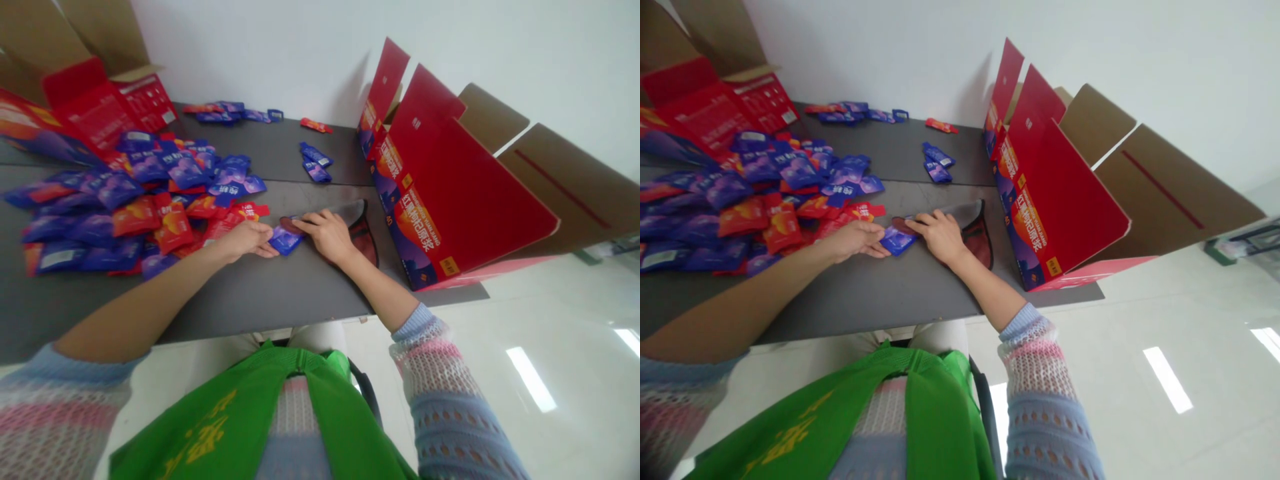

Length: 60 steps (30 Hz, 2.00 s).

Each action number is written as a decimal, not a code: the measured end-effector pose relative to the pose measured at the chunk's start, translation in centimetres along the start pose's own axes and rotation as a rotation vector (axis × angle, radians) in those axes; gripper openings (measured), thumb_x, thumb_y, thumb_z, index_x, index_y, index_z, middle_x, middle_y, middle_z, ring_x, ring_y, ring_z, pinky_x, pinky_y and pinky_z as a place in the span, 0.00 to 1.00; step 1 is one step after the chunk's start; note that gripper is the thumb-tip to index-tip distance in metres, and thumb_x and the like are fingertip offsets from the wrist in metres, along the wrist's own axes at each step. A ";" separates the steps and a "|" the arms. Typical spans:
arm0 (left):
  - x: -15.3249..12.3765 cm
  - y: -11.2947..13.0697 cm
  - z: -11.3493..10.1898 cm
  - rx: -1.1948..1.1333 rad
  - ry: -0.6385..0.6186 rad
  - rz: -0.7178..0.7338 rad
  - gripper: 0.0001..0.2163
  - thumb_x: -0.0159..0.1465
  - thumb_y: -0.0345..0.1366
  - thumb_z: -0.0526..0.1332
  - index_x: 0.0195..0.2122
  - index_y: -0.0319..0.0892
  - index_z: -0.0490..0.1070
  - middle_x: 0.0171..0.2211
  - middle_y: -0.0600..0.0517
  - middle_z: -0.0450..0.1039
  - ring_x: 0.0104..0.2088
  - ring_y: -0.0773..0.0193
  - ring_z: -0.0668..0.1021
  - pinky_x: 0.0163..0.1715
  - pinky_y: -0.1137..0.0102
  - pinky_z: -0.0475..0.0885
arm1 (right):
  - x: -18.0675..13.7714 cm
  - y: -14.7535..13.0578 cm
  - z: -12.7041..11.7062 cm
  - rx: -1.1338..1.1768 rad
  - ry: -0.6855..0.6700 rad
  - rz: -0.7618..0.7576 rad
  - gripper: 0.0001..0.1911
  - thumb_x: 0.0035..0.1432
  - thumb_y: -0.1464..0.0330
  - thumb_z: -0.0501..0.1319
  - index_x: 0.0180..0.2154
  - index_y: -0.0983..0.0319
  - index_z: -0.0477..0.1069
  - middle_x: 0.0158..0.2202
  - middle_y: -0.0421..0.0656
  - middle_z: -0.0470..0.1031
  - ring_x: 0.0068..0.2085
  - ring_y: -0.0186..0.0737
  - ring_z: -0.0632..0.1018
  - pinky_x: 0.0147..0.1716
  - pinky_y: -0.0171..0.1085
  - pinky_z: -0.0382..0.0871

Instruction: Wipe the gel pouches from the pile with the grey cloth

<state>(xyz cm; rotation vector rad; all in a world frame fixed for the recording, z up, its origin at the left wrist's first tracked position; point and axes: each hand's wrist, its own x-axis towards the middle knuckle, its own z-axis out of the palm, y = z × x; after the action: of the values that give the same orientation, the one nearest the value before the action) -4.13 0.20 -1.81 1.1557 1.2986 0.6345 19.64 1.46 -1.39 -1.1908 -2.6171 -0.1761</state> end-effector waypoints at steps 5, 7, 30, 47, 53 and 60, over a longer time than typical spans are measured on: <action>-0.2 0.4 0.8 0.105 0.062 -0.040 0.08 0.60 0.39 0.63 0.30 0.39 0.70 0.20 0.48 0.75 0.27 0.58 0.82 0.34 0.65 0.80 | 0.1 1.4 0.3 -0.034 -0.004 0.190 0.21 0.71 0.68 0.50 0.59 0.49 0.71 0.57 0.42 0.76 0.49 0.49 0.68 0.44 0.45 0.62; -0.3 0.7 1.1 0.134 0.083 -0.051 0.07 0.60 0.37 0.63 0.29 0.39 0.69 0.18 0.50 0.73 0.24 0.60 0.81 0.30 0.68 0.79 | -0.1 1.8 0.2 0.000 0.025 0.179 0.22 0.71 0.69 0.49 0.60 0.50 0.71 0.58 0.41 0.75 0.49 0.48 0.68 0.45 0.45 0.62; 0.0 0.1 1.7 0.315 0.124 0.045 0.07 0.65 0.31 0.55 0.37 0.38 0.73 0.19 0.52 0.72 0.21 0.62 0.79 0.25 0.69 0.78 | 0.1 -0.8 -1.6 -0.140 -0.121 0.332 0.19 0.72 0.69 0.50 0.46 0.52 0.80 0.49 0.47 0.78 0.53 0.53 0.65 0.48 0.52 0.55; -1.0 -0.1 2.2 0.566 0.174 0.169 0.08 0.62 0.30 0.52 0.34 0.41 0.71 0.22 0.52 0.72 0.22 0.64 0.78 0.22 0.74 0.74 | 0.1 -2.4 -0.4 -0.012 -0.060 -0.023 0.22 0.73 0.67 0.47 0.62 0.49 0.66 0.60 0.43 0.72 0.54 0.50 0.63 0.47 0.48 0.55; -0.7 -0.4 1.8 0.628 0.203 0.195 0.06 0.61 0.33 0.53 0.29 0.43 0.67 0.23 0.52 0.73 0.23 0.62 0.79 0.23 0.73 0.74 | 0.1 -2.9 -0.7 0.021 -0.085 -0.266 0.21 0.72 0.67 0.48 0.59 0.45 0.71 0.58 0.39 0.73 0.53 0.48 0.63 0.46 0.48 0.53; 0.0 0.1 1.5 0.604 0.154 0.076 0.07 0.62 0.34 0.54 0.30 0.44 0.70 0.20 0.52 0.74 0.22 0.61 0.79 0.22 0.73 0.72 | -0.8 -2.1 -0.6 0.072 -0.082 -0.339 0.21 0.72 0.67 0.50 0.58 0.42 0.71 0.57 0.37 0.73 0.51 0.47 0.63 0.44 0.47 0.51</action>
<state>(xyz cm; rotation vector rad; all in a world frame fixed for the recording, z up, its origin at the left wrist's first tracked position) -2.65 -0.19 -1.93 1.6757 1.6446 0.3956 18.71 -0.66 -1.06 -0.7385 -2.8540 -0.0968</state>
